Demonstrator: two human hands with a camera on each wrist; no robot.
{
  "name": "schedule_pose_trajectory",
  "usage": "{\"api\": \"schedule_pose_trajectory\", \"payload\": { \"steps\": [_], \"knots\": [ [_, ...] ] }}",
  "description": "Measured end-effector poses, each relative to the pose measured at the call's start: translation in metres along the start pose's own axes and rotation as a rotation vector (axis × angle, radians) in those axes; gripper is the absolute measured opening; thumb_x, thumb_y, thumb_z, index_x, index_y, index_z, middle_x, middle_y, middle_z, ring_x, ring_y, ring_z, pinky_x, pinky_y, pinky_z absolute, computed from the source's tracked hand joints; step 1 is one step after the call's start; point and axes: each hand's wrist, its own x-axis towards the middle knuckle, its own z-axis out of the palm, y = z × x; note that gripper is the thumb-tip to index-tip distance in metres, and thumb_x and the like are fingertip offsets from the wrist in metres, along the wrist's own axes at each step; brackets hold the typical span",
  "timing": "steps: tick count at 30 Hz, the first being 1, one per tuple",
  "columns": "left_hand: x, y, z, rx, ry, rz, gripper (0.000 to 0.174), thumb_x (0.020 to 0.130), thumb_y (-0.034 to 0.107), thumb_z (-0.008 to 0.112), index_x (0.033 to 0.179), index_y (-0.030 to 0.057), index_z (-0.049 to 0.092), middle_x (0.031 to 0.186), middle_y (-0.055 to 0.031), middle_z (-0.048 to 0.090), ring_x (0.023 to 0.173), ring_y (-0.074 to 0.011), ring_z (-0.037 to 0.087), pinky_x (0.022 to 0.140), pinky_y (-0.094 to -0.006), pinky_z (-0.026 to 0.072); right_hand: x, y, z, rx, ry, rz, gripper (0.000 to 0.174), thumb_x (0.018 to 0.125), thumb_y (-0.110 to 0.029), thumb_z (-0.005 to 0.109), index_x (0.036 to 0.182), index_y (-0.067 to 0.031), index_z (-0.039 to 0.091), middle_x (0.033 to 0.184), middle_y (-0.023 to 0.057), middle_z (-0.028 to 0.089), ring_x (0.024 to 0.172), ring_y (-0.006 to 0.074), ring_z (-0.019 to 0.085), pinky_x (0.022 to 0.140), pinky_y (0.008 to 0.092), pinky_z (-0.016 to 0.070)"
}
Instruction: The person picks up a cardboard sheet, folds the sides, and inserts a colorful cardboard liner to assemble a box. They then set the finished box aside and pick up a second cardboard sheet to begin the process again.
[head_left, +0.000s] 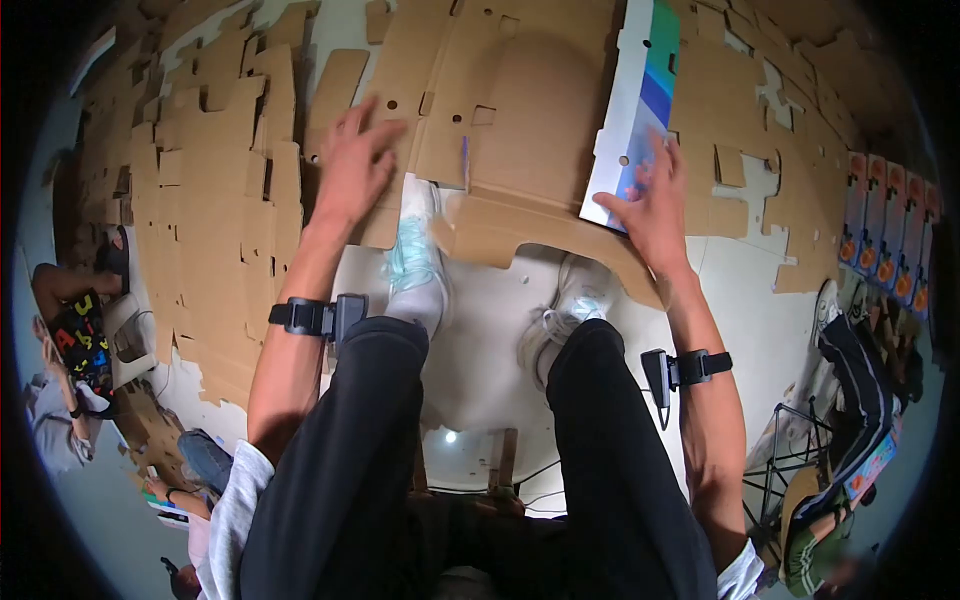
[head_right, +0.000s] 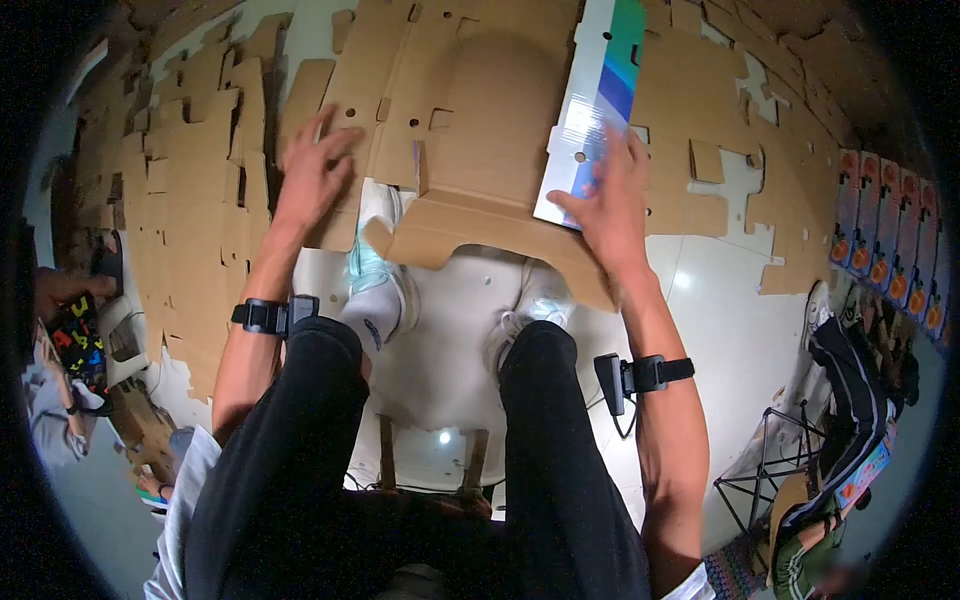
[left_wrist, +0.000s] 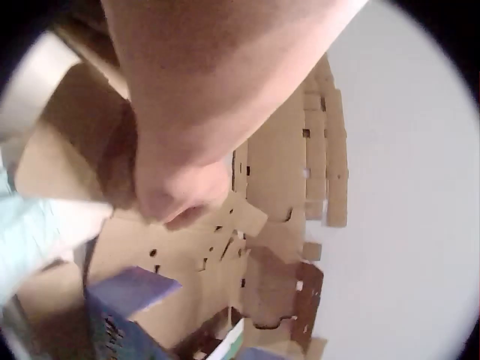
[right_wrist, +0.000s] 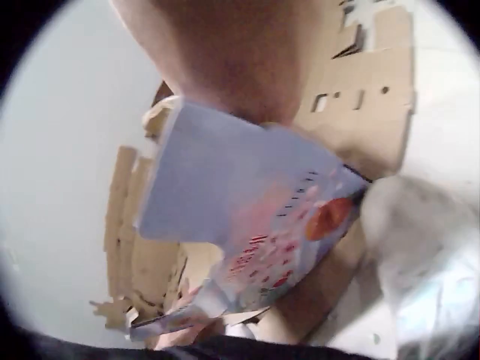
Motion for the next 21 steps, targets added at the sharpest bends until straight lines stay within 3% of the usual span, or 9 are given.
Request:
{"api": "schedule_pose_trajectory", "payload": {
  "steps": [1,3,5,8,9,12,15,18,21],
  "knots": [
    [-0.006,-0.005,-0.006,0.098,0.071,-0.099,0.048,0.088,0.010,0.073,0.135,0.0144,0.069,0.140,-0.0134,0.066,0.121,-0.0292,0.064,0.109,-0.0396,0.0490,-0.007,0.021,0.013,0.318,-0.008,0.174,0.081,0.080,-0.012,0.088,0.147,0.0034,0.045,0.140,0.0201,0.059,0.129,0.0312,0.059,0.111,0.0411,0.0477],
    [-0.013,-0.017,-0.016,-0.450,-0.135,-0.329,0.041,0.094,0.016,0.071,0.134,0.0166,0.070,0.144,-0.0089,0.062,0.119,-0.0262,0.064,0.107,-0.0407,0.0504,-0.013,0.031,0.014,0.729,-0.129,0.384,0.085,0.085,-0.015,0.087,0.150,0.0070,0.037,0.136,0.0155,0.060,0.123,0.0219,0.060,0.107,0.0366,0.0486],
    [-0.014,-0.011,-0.033,-0.854,-0.446,-0.639,0.042,0.105,0.024,0.063,0.146,0.0134,0.062,0.154,-0.0058,0.051,0.125,-0.0249,0.062,0.107,-0.0414,0.0514,-0.015,0.035,0.018,0.723,-0.126,0.420,0.083,0.086,-0.015,0.086,0.150,0.0046,0.037,0.136,0.0147,0.061,0.123,0.0216,0.060,0.107,0.0368,0.0488],
    [-0.024,0.001,-0.049,-1.544,-0.395,-0.612,0.055,0.105,0.026,0.065,0.154,0.0068,0.051,0.155,-0.0076,0.050,0.126,-0.0239,0.062,0.108,-0.0383,0.0506,-0.015,0.034,0.018,0.725,-0.142,0.448,0.080,0.088,-0.016,0.084,0.151,0.0025,0.037,0.135,0.0136,0.061,0.122,0.0213,0.061,0.106,0.0367,0.0489],
    [-0.026,0.008,-0.050,-1.653,-0.310,-0.561,0.071,0.098,0.025,0.072,0.158,0.0017,0.042,0.155,-0.0098,0.050,0.126,-0.0247,0.062,0.109,-0.0374,0.0506,-0.014,0.033,0.017,0.724,-0.151,0.448,0.080,0.089,-0.016,0.083,0.151,0.0020,0.037,0.135,0.0132,0.061,0.122,0.0211,0.061,0.106,0.0366,0.0490],
    [-0.024,0.021,-0.046,-1.290,-0.386,-0.319,0.075,0.094,0.018,0.074,0.161,0.0085,0.040,0.156,-0.0148,0.045,0.115,-0.0229,0.065,0.108,-0.0371,0.0511,-0.019,0.029,0.019,0.820,-0.106,0.475,0.079,0.089,-0.018,0.083,0.151,0.0003,0.038,0.135,0.0123,0.061,0.121,0.0213,0.061,0.105,0.0362,0.0488],
    [-0.021,0.023,-0.030,-0.423,-0.195,-0.044,0.078,0.090,0.011,0.072,0.161,0.0167,0.041,0.130,-0.0194,0.064,0.105,-0.0293,0.069,0.097,-0.0372,0.0554,-0.018,0.031,0.019,0.755,-0.118,0.421,0.077,0.090,-0.016,0.083,0.151,-0.0010,0.039,0.137,0.0118,0.060,0.120,0.0212,0.060,0.105,0.0351,0.0490],
    [-0.005,0.060,-0.058,-0.046,-0.233,-0.114,0.074,0.093,0.014,0.066,0.161,0.0304,0.042,0.084,-0.0190,0.068,0.078,-0.0337,0.069,0.076,-0.0406,0.0572,-0.020,0.041,0.022,0.746,-0.162,0.460,0.075,0.090,-0.013,0.082,0.151,-0.0012,0.040,0.139,0.0114,0.058,0.122,0.0207,0.059,0.105,0.0355,0.0486],
    [-0.003,0.077,-0.060,-0.015,-0.232,0.197,0.070,0.094,0.019,0.067,0.158,0.0360,0.046,0.054,-0.0152,0.053,0.055,-0.0381,0.058,0.060,-0.0450,0.0515,-0.021,0.040,0.016,0.612,-0.261,0.369,0.083,0.089,-0.010,0.082,0.157,-0.0024,0.034,0.141,0.0130,0.057,0.126,0.0221,0.058,0.108,0.0370,0.0480]
  ]
}}
